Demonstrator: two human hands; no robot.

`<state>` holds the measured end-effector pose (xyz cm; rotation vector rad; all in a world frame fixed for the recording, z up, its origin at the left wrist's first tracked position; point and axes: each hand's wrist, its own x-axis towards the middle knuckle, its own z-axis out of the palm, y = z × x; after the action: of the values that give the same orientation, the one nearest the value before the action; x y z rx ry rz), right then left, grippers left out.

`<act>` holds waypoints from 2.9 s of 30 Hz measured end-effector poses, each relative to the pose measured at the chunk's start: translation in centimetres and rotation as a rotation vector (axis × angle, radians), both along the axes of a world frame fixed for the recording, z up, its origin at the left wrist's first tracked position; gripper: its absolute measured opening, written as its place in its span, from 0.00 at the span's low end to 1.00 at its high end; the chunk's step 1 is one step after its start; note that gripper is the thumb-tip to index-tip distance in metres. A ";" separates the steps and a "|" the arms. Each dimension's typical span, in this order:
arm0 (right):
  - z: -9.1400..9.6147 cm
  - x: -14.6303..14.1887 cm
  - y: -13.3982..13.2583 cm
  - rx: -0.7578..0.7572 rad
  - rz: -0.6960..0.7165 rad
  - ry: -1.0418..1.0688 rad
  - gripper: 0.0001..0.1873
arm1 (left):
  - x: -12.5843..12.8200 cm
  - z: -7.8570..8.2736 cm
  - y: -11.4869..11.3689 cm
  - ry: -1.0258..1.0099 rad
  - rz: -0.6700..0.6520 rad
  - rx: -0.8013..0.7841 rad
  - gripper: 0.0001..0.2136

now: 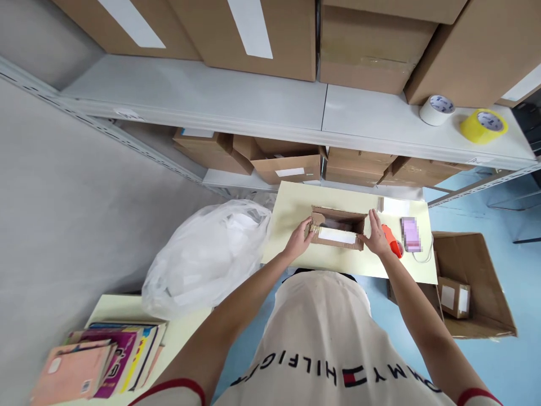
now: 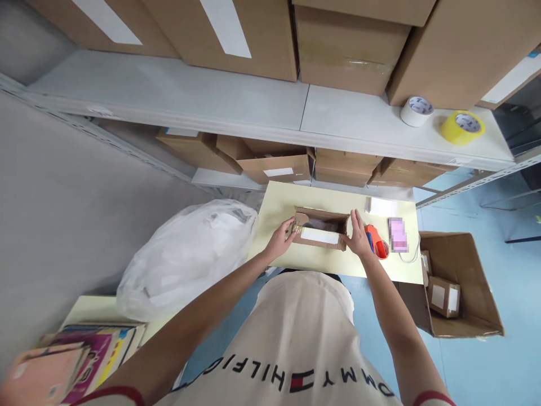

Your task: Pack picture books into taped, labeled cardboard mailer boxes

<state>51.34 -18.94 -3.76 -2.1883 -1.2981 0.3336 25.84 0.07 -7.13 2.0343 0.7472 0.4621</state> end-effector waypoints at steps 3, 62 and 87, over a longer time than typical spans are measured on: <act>0.3 0.6 0.2 -0.057 0.059 0.099 0.49 | 0.0 0.0 0.2 0.013 -0.001 -0.027 0.22; 1.9 2.4 -6.1 -0.083 -0.474 0.163 0.19 | 2.3 3.2 -5.2 0.397 -0.440 0.399 0.35; 7.5 -0.4 1.7 -0.106 0.006 0.412 0.29 | 6.2 8.6 -3.9 0.008 0.105 -1.059 0.14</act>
<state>50.96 -17.24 3.74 -2.0559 -1.0761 0.8239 32.03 -3.83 1.44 1.0079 0.8550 0.0591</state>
